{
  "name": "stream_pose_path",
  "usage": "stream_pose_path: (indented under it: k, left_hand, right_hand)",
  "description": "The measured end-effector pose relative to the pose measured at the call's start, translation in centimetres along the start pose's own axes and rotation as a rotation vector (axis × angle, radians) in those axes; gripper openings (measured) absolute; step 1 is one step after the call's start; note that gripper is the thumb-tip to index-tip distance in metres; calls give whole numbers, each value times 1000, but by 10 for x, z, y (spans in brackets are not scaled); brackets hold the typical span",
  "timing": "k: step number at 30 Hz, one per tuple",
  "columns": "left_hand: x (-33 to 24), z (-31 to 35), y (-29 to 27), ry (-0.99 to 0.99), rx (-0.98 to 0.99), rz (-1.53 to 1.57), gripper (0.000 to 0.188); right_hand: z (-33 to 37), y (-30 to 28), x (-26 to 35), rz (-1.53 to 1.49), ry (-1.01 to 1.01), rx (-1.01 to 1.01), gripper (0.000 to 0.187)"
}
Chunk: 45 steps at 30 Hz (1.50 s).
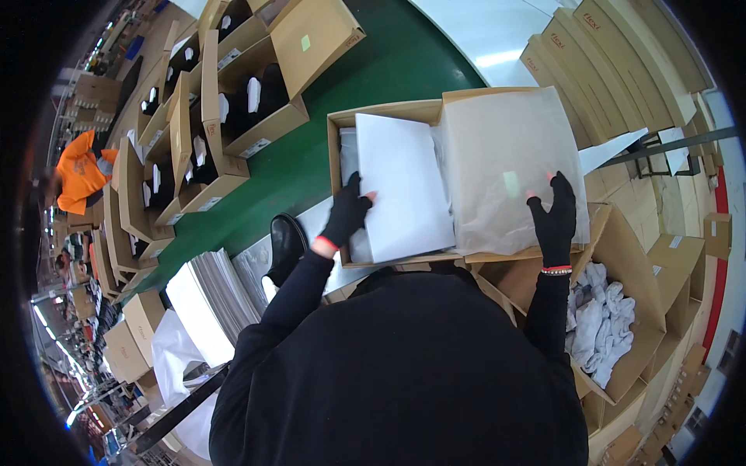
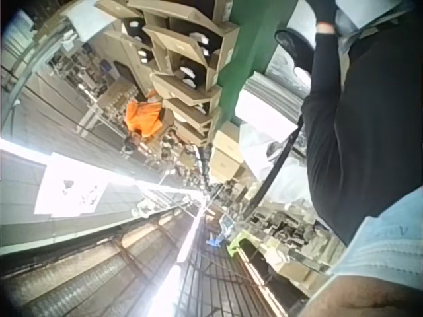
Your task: The person places white tissue paper into a cardboard box, inserts a pair of black shoes, and adds crumpled paper for padding. They then cover the shoes with more tissue paper, close the box, and move it aside to repeat the process with a new box.
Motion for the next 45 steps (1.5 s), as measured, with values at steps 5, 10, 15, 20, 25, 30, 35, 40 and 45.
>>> stream_pose_path:
  k: [5,10,15,20,25,30,35,40,45]
  left_hand:
    - [-5,0,0,51,-63,-208,81]
    - [16,68,-109,144,-60,-875,95]
    - [143,146,-138,-453,733,-982,105]
    - [110,127,-189,-295,647,-577,94]
    - [4,61,-160,153,509,68,80]
    - [-51,-20,-39,193,596,-232,94]
    - [-59,-34,74,258,564,-703,84]
    - [-71,-32,65,486,185,-629,62]
    - [-88,-27,52,335,179,-388,47]
  right_hand:
    - [-27,6,-24,222,169,13,69]
    - [-28,16,-60,437,361,78,80]
    - [-38,33,-103,235,435,187,53]
    - [-43,32,-103,336,254,65,31]
    - [-52,9,-71,293,228,-32,26]
    - [-50,-38,-51,179,222,-189,33]
    - [-25,-165,-43,141,274,-496,31]
    - [104,-222,-217,470,650,-256,50]
    - [217,-115,-325,320,963,619,76]
Point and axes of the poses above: each hand's wrist, its own z-axis away from the middle knuckle, its own y-axis out of the palm, x = y × z, the point moved 4 cm from there along -z, towards the middle knuckle, and after that the axes turned 11 degrees about -z, right-handed, at the moved point
